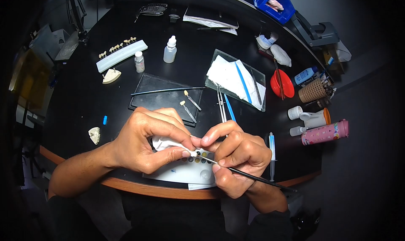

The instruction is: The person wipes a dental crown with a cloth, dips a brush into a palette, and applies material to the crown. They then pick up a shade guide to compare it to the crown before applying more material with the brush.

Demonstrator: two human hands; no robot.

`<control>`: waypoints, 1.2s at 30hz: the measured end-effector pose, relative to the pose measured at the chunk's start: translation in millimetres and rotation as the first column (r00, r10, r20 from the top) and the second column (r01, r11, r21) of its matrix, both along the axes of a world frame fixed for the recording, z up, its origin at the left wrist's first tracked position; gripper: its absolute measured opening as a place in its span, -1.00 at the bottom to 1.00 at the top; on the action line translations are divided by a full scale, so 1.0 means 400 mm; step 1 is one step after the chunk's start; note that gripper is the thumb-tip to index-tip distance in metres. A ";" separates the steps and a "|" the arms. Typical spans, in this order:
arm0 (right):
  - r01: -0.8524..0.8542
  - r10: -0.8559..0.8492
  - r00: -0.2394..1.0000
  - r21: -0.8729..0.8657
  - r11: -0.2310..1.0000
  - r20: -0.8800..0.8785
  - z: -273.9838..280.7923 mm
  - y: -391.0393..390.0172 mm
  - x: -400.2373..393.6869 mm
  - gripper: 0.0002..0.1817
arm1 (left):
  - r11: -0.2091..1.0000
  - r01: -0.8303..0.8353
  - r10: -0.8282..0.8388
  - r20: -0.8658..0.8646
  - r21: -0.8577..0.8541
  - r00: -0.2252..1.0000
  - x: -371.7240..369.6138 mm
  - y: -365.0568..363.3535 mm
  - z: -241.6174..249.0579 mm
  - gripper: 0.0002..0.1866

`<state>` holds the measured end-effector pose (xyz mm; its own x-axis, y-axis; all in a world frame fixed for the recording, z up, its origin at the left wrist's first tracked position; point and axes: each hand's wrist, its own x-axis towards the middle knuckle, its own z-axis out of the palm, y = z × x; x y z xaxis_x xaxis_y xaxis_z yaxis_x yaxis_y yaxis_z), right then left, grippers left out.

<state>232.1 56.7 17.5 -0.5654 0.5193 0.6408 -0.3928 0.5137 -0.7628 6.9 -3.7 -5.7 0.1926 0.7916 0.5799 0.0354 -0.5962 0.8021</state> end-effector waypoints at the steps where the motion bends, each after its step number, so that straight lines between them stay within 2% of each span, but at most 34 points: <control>1: -0.002 0.002 1.000 0.009 1.000 0.004 0.001 0.002 0.002 -0.85 | 1.000 -0.001 0.001 0.003 -0.001 1.000 0.000 0.000 0.000 -0.85; 25: 0.002 -0.002 1.000 0.019 1.000 0.015 -0.001 0.006 0.001 -0.86 | 1.000 -0.012 0.012 -0.005 0.012 1.000 0.002 -0.001 0.003 -0.85; 28: 0.063 -0.064 0.996 -0.031 0.998 -0.057 -0.017 0.008 -0.005 -0.88 | 0.983 -0.168 0.175 -0.110 0.075 0.978 -0.004 -0.003 0.007 -0.85; 29: 0.092 -0.097 0.991 -0.059 0.994 -0.090 -0.025 0.010 -0.009 -0.88 | 0.956 -0.259 0.277 -0.134 0.139 0.951 -0.005 -0.002 0.008 -0.84; 32: 0.178 -0.177 0.982 0.007 0.984 -0.067 -0.032 0.036 0.004 -0.90 | 0.818 -0.483 0.540 -0.129 0.313 0.831 -0.010 0.003 0.010 -0.80; 36: 0.236 -0.232 0.970 0.055 0.970 -0.071 -0.031 0.034 -0.002 -0.89 | 0.715 -0.563 0.642 -0.072 0.414 0.763 -0.021 0.004 0.026 -0.76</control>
